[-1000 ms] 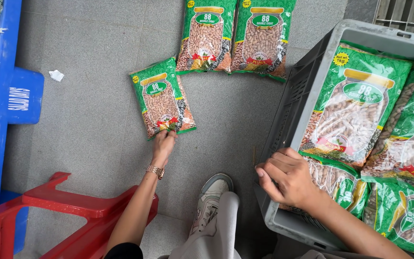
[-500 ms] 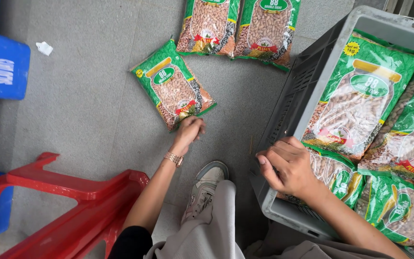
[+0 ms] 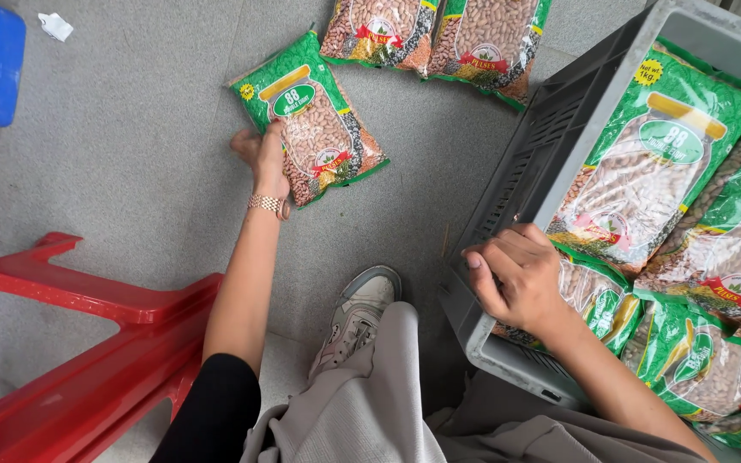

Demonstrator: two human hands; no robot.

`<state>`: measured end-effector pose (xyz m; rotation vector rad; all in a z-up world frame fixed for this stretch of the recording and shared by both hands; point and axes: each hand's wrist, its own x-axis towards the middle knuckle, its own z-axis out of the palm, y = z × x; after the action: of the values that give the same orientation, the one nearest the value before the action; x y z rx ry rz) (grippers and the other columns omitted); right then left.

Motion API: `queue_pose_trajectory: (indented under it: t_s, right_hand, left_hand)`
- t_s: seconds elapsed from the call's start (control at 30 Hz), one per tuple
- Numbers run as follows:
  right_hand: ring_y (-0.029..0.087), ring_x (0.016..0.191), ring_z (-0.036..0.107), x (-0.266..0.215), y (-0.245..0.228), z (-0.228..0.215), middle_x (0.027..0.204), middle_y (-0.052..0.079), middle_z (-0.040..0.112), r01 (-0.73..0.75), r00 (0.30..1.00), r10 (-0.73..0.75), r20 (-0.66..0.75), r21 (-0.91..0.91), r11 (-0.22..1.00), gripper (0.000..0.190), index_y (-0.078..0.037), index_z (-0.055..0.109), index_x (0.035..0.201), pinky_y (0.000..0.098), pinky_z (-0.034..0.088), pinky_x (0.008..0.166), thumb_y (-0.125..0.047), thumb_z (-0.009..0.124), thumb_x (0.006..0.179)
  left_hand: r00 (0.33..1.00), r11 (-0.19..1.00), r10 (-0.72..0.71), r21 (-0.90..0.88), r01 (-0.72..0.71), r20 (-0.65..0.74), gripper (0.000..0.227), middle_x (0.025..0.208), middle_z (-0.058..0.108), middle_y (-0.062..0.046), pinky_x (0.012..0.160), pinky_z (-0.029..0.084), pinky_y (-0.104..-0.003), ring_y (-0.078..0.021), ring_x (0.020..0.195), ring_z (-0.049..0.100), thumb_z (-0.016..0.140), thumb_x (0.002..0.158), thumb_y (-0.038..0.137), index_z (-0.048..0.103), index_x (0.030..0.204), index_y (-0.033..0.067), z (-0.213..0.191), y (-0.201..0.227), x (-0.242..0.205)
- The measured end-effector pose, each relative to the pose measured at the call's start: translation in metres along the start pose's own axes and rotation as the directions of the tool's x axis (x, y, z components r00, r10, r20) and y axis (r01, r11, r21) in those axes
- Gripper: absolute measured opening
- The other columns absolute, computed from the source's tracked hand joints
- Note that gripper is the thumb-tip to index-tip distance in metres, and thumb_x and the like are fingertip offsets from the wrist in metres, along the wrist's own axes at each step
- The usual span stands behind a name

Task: The person packs bags of beans into a plastic crate by hand, arranging them in layers.

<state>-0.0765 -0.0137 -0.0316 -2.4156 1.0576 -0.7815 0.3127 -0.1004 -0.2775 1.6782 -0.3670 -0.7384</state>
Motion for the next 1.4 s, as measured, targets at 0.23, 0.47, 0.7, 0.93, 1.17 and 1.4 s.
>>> queue_pose_trajectory:
  t_s: [0.23,0.47,0.7,0.93,1.17,1.4]
  right_hand:
    - [0.022,0.061,0.055,0.001,-0.002,0.000,0.068,0.003,0.061,-0.020,1.000,0.020,-0.013,-0.003,1.000,0.015,-0.009,0.069,0.079,0.0368,0.043,0.070,-0.006,0.063,0.091]
    - [0.023,0.061,0.056,0.001,-0.001,0.001,0.068,0.003,0.061,-0.022,1.000,0.022,-0.018,0.000,1.000,0.015,-0.009,0.069,0.078,0.0370,0.042,0.070,-0.006,0.062,0.092]
    - [0.024,0.061,0.056,0.001,-0.001,0.000,0.066,0.004,0.060,-0.017,1.000,0.017,-0.006,0.000,1.000,0.015,-0.008,0.070,0.078,0.0379,0.042,0.069,-0.005,0.063,0.090]
    - [0.025,0.062,0.056,0.001,-0.003,0.001,0.067,0.005,0.060,-0.026,1.000,0.026,-0.009,0.009,1.000,0.015,-0.007,0.070,0.078,0.0372,0.045,0.073,-0.005,0.062,0.091]
    - [0.025,0.062,0.056,0.002,-0.002,0.001,0.065,0.004,0.058,-0.021,1.000,0.021,-0.008,0.003,1.000,0.016,-0.007,0.071,0.078,0.0372,0.045,0.072,-0.005,0.062,0.091]
    - [0.025,0.061,0.055,0.002,-0.002,0.001,0.065,0.005,0.059,-0.029,1.000,0.029,-0.005,-0.001,1.000,0.015,-0.006,0.071,0.077,0.0370,0.044,0.071,-0.004,0.062,0.089]
  left_hand:
    - [0.948,0.948,-0.317,-0.009,0.317,-0.022,0.074,0.130,0.049,-0.023,0.095,0.058,-0.044,-0.0282,0.116,0.060,0.083,0.082,0.016,0.032,0.132,-0.0040,0.013,0.025,0.006]
    - [0.883,0.871,-0.415,-0.186,0.455,0.220,0.029,0.108,0.076,-0.018,0.083,0.063,-0.043,-0.0265,0.090,0.076,0.082,0.081,0.007,0.072,0.106,-0.0041,0.004,0.013,0.026]
    - [0.892,0.887,-0.405,-0.149,0.436,0.201,0.029,0.107,0.077,-0.018,0.081,0.061,-0.043,-0.0257,0.088,0.074,0.082,0.083,0.006,0.072,0.106,-0.0078,0.001,0.004,0.031]
    - [0.712,0.632,-0.479,-0.361,0.686,0.513,0.034,0.122,0.072,-0.019,0.099,0.058,-0.051,-0.0320,0.110,0.071,0.076,0.088,0.012,0.067,0.119,-0.0009,-0.002,-0.008,0.035]
    - [0.701,0.597,-0.571,-0.370,0.712,0.427,0.035,0.124,0.071,-0.019,0.102,0.055,-0.057,-0.0326,0.114,0.069,0.077,0.087,0.014,0.065,0.118,0.0025,0.006,0.019,0.009]
    - [0.730,0.619,-0.520,-0.392,0.680,0.444,0.038,0.123,0.070,-0.018,0.104,0.056,-0.055,-0.0321,0.115,0.068,0.078,0.086,0.016,0.066,0.119,0.0011,0.006,0.009,0.004]
